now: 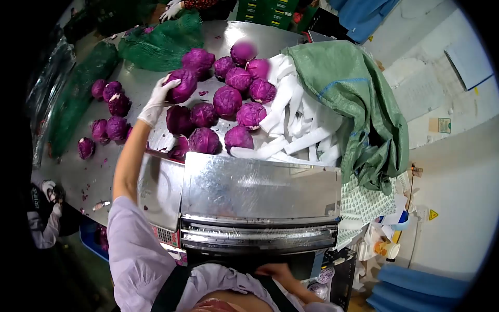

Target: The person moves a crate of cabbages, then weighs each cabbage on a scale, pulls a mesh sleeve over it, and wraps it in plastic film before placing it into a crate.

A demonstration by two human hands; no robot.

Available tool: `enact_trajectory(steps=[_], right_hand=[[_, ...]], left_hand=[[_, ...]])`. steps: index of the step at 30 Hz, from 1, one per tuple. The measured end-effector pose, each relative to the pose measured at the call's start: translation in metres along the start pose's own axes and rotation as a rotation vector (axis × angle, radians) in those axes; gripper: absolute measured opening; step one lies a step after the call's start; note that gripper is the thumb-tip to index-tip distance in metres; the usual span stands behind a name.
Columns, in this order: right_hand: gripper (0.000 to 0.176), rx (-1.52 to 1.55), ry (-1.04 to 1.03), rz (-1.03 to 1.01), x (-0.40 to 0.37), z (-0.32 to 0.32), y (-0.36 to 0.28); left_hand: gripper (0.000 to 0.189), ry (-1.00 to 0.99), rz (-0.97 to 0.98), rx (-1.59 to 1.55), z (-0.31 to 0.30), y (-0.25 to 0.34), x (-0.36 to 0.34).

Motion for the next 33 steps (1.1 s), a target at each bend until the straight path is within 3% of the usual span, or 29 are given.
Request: enact_trajectory(steps=[2, 3, 4, 5, 6, 8, 9, 12, 13, 14, 15, 16, 17, 18, 20, 22, 24, 26, 27, 29, 30, 32, 33], right_hand=[[0.011, -0.177, 0.111, -0.126, 0.001, -0.054, -0.062], [0.008, -0.139, 0.084, 0.011, 0.011, -0.079, -0.072], [0.007, -0.271, 0.281, -0.345, 0.027, -0.107, -0.095], [0.007, -0.45, 0.367, -0.249, 0.05, -0.134, -0.108], [0.011, -0.566, 0.494, -0.283, 0.074, -0.154, -0.137], [0.025, -0.682, 0.62, -0.51, 0.146, -0.197, -0.136], [0.033, -0.785, 0.608, -0.639, 0.183, -0.208, -0.135], [0.046, -0.959, 0.385, -0.608, 0.277, -0.226, -0.111], [0.043, -1.081, 0.268, -0.497, 0.304, -0.227, -0.095], [0.039, -1.199, 0.152, -0.382, 0.322, -0.222, -0.083], [0.039, -1.207, 0.143, -0.4, 0.328, -0.217, -0.084], [0.034, -1.39, 0.077, -0.265, 0.337, -0.214, -0.078], [0.029, -1.567, 0.012, -0.121, 0.34, -0.21, -0.076], [0.029, -1.578, 0.01, -0.139, 0.34, -0.209, -0.084], [0.021, -1.55, 0.216, -0.095, 0.334, -0.225, -0.107], [0.021, -1.322, 0.59, -0.543, 0.311, -0.236, -0.148], [0.021, -1.071, 0.793, -1.05, 0.22, -0.204, -0.233], [0.025, -0.846, 0.842, -1.201, 0.14, -0.166, -0.292], [0.025, -0.85, 0.828, -1.214, 0.113, -0.146, -0.305], [0.03, -0.456, 0.573, -1.168, 0.062, -0.114, -0.315], [0.027, -0.374, 0.526, -1.245, 0.029, -0.09, -0.32], [0.023, 0.12, 0.211, -0.848, -0.003, -0.063, -0.319], [0.02, 0.137, 0.16, -0.808, -0.004, -0.054, -0.316]], left_hand=[[0.072, 0.024, -0.058, 0.166, -0.004, 0.084, -0.071], [0.072, -0.029, 0.014, 0.224, -0.012, 0.103, -0.095], [0.072, -0.081, 0.086, 0.279, -0.024, 0.117, -0.117], [0.072, -0.128, 0.052, 0.345, -0.035, 0.124, -0.142], [0.072, -0.175, 0.021, 0.413, -0.044, 0.13, -0.166], [0.075, -0.244, -0.039, 0.494, -0.051, 0.139, -0.218], [0.08, -0.285, -0.007, 0.651, -0.054, 0.143, -0.239], [0.095, -0.317, -0.02, 0.94, -0.057, 0.133, -0.293], [0.101, -0.319, 0.063, 0.974, -0.06, 0.133, -0.303], [0.109, -0.316, -0.051, 0.962, -0.054, 0.138, -0.311], [0.112, -0.315, -0.002, 0.953, -0.052, 0.14, -0.316], [0.115, -0.31, 0.049, 0.942, -0.051, 0.139, -0.319], [0.119, -0.339, 0.136, 1.113, -0.048, 0.143, -0.322], [0.12, -0.352, 0.115, 1.197, -0.044, 0.148, -0.327], [0.118, -0.338, 0.173, 1.238, -0.041, 0.154, -0.333], [0.1, -0.262, 0.205, 1.204, -0.038, 0.162, -0.338], [0.081, -0.197, 0.378, 1.172, -0.027, 0.174, -0.343], [0.053, -0.129, 0.484, 0.898, 0.005, 0.197, -0.354], [0.049, -0.147, 0.555, 0.82, 0.025, 0.21, -0.362], [0.044, -0.156, 0.704, 0.66, 0.064, 0.238, -0.379], [0.042, -0.15, 0.788, 0.574, 0.081, 0.249, -0.387], [0.042, -0.215, 0.857, 0.424, 0.101, 0.25, -0.396], [0.045, -0.189, 0.831, 0.325, 0.109, 0.251, -0.398]])
Point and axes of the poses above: each hand's wrist, its own x-axis towards the middle knuckle, its own z-axis out of the palm, y = z × x, the point moved 5 cm from there along x, towards the middle knuckle, and after that the axes turned 12 degrees about z, right-handed, at the moved point
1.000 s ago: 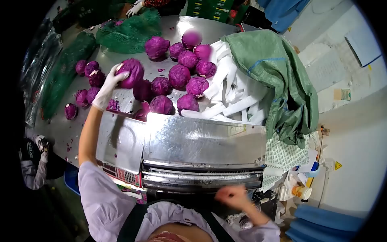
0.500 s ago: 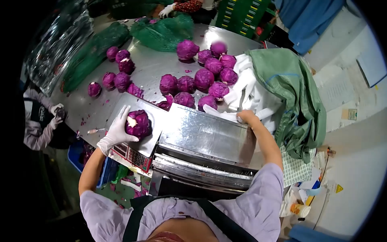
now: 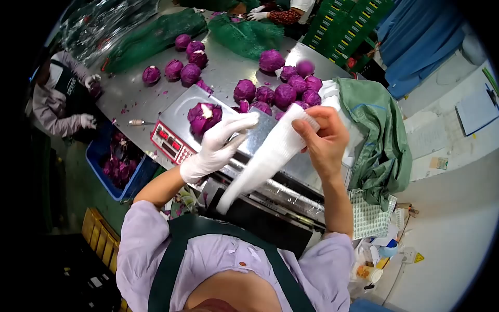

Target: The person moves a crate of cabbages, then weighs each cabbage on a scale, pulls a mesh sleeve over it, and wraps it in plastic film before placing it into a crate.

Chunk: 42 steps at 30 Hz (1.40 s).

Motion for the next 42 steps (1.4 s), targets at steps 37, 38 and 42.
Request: enact_trajectory(steps=[37, 38, 42], right_hand=[[0.047, 0.207, -0.199, 0.977, 0.081, 0.195, 0.272], [0.054, 0.244, -0.249, 1.057, 0.077, 0.208, 0.277], [0.047, 0.222, -0.365, 0.744, 0.064, 0.207, 0.258]], left_hand=[[0.029, 0.414, -0.979, 0.667, -0.167, -0.202, -0.164], [0.044, 0.14, -1.149, 0.537, -0.155, -0.215, -0.168], [0.039, 0.544, -0.95, 0.281, -0.132, -0.206, -0.172]])
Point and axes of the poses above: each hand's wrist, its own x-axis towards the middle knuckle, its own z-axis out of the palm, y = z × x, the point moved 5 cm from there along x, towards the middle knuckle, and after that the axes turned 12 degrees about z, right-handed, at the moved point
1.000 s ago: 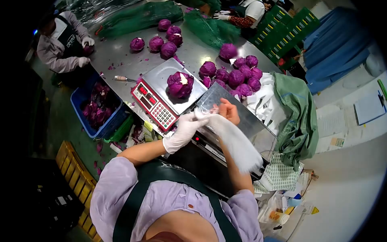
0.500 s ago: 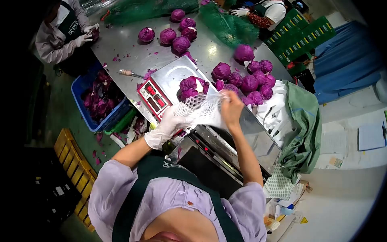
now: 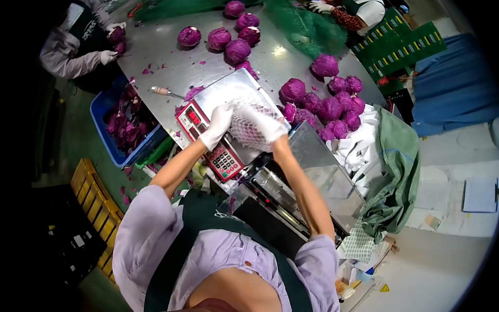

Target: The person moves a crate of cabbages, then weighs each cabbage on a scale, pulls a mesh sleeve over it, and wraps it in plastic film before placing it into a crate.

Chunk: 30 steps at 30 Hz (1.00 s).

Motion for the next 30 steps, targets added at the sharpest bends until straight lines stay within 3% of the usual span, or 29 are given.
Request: enact_trajectory(steps=[1, 2, 3, 5, 7, 8, 9, 11, 12, 13, 15, 16, 17, 19, 20, 21, 22, 24, 25, 27, 28, 29, 30], right_hand=[[0.049, -0.118, 0.052, -0.104, -0.008, -0.006, 0.005], [0.045, -0.242, 0.134, -0.228, -0.019, -0.014, 0.005], [0.042, -0.366, 0.217, -0.345, -0.032, -0.019, 0.007], [0.04, -0.496, 0.213, -0.143, -0.113, 0.019, -0.045], [0.034, -0.772, 0.242, -0.513, -0.15, 0.022, -0.062], [0.026, -0.738, 0.26, -0.747, -0.174, 0.027, -0.073], [0.026, -0.731, 0.279, -0.741, -0.19, 0.025, -0.071], [0.017, -0.121, -0.042, -0.302, -0.206, 0.018, -0.046], [0.013, 0.239, -0.153, 0.045, -0.209, 0.016, -0.022], [0.016, 0.076, -0.236, 0.263, -0.215, 0.014, -0.008], [0.026, -0.357, -0.614, 0.315, -0.233, 0.021, 0.006], [0.034, -0.403, -0.778, 0.278, -0.243, 0.026, 0.006], [0.034, -0.392, -0.766, 0.274, -0.246, 0.024, 0.004], [0.033, -0.163, -0.534, 0.003, -0.242, 0.015, -0.015], [0.034, 0.121, -0.16, 0.053, -0.232, 0.001, -0.01], [0.031, 0.438, -0.269, 0.119, -0.217, -0.02, 0.013], [0.031, 0.538, -0.14, 0.156, -0.209, -0.027, 0.04], [0.029, 0.711, 0.022, 0.306, -0.222, -0.008, 0.061], [0.029, 0.622, 0.065, 0.313, -0.224, -0.011, 0.084], [0.022, 0.615, 0.048, 0.284, -0.229, -0.017, 0.102], [0.02, 0.351, 0.192, 0.154, -0.236, -0.028, 0.093], [0.024, -0.122, 0.39, -0.161, -0.241, -0.047, 0.077], [0.029, -0.22, 0.486, -0.321, -0.246, -0.069, 0.062]], left_hand=[[0.034, 0.107, 0.055, -0.204, 0.002, -0.001, -0.011], [0.027, 0.07, 0.028, -0.683, 0.005, -0.002, -0.019], [0.031, -0.041, -0.276, -0.905, 0.002, 0.016, -0.037], [0.042, -0.12, -0.612, -1.204, -0.007, 0.039, -0.076], [0.051, -0.251, -0.622, -1.466, 0.003, 0.022, -0.103], [0.054, -0.267, -0.621, -1.556, 0.015, 0.01, -0.109], [0.056, -0.285, -0.725, -1.465, -0.001, 0.049, -0.119], [0.061, -0.418, -0.604, -1.464, 0.0, 0.044, -0.13], [0.067, -0.458, -0.627, -1.562, -0.001, 0.053, -0.139], [0.07, -0.493, -0.674, -1.508, -0.001, 0.058, -0.148], [0.068, -0.659, -0.556, -1.568, -0.001, 0.067, -0.158], [0.065, -0.63, -0.595, -1.515, 0.005, 0.068, -0.169], [0.062, -0.808, -0.579, -1.722, 0.012, 0.088, -0.179], [0.055, -0.829, -0.776, -1.707, 0.032, 0.052, -0.208], [0.045, -0.634, -0.789, -1.642, 0.02, 0.092, -0.214], [0.037, -0.55, -0.48, -1.195, 0.021, 0.072, -0.218], [0.037, -0.569, -0.481, -1.192, 0.021, 0.065, -0.224], [0.054, -1.059, 0.527, -0.18, 0.023, 0.07, -0.233], [0.054, -1.067, 0.537, -0.185, 0.037, 0.065, -0.234], [0.044, -0.755, -0.175, -0.863, 0.067, 0.041, -0.224], [0.048, -0.55, -0.539, -1.155, 0.081, 0.031, -0.219], [0.043, -0.572, -0.71, -1.217, 0.093, 0.041, -0.21], [0.041, -0.581, -0.735, -1.21, 0.095, 0.072, -0.199]])
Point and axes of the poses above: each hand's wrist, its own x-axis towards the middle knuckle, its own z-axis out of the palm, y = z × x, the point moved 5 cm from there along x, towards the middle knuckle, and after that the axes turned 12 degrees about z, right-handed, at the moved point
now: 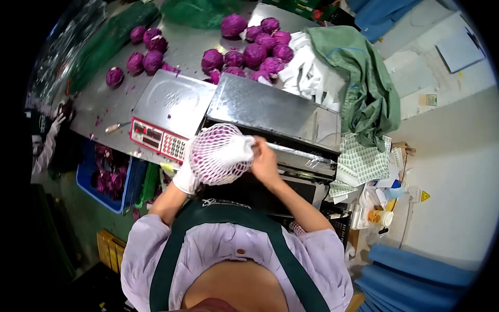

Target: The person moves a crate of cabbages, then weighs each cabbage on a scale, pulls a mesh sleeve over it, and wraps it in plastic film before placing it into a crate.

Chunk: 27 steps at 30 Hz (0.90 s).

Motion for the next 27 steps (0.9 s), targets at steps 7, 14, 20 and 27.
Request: enact_trajectory(steps=[7, 14, 20, 27], right_hand=[[0.06, 0.251, -0.206, -0.131, 0.062, -0.094, -0.045], [0.06, 0.286, 0.16, 0.547, 0.123, -0.135, 0.056], [0.036, -0.052, 0.094, 0.41, 0.103, -0.176, 0.032], [0.025, -1.343, -0.289, -0.892, 0.011, -0.143, 0.016]], left_hand=[[0.03, 0.151, -0.176, -0.084, 0.104, -0.03, 0.097], [0.022, 0.138, 0.768, 0.988, 0.077, -0.039, 0.195], [0.019, -0.266, 0.762, 1.331, 0.108, 0.003, 0.153], [0.038, -1.81, 1.144, 2.284, 0.104, -0.02, 0.03]])
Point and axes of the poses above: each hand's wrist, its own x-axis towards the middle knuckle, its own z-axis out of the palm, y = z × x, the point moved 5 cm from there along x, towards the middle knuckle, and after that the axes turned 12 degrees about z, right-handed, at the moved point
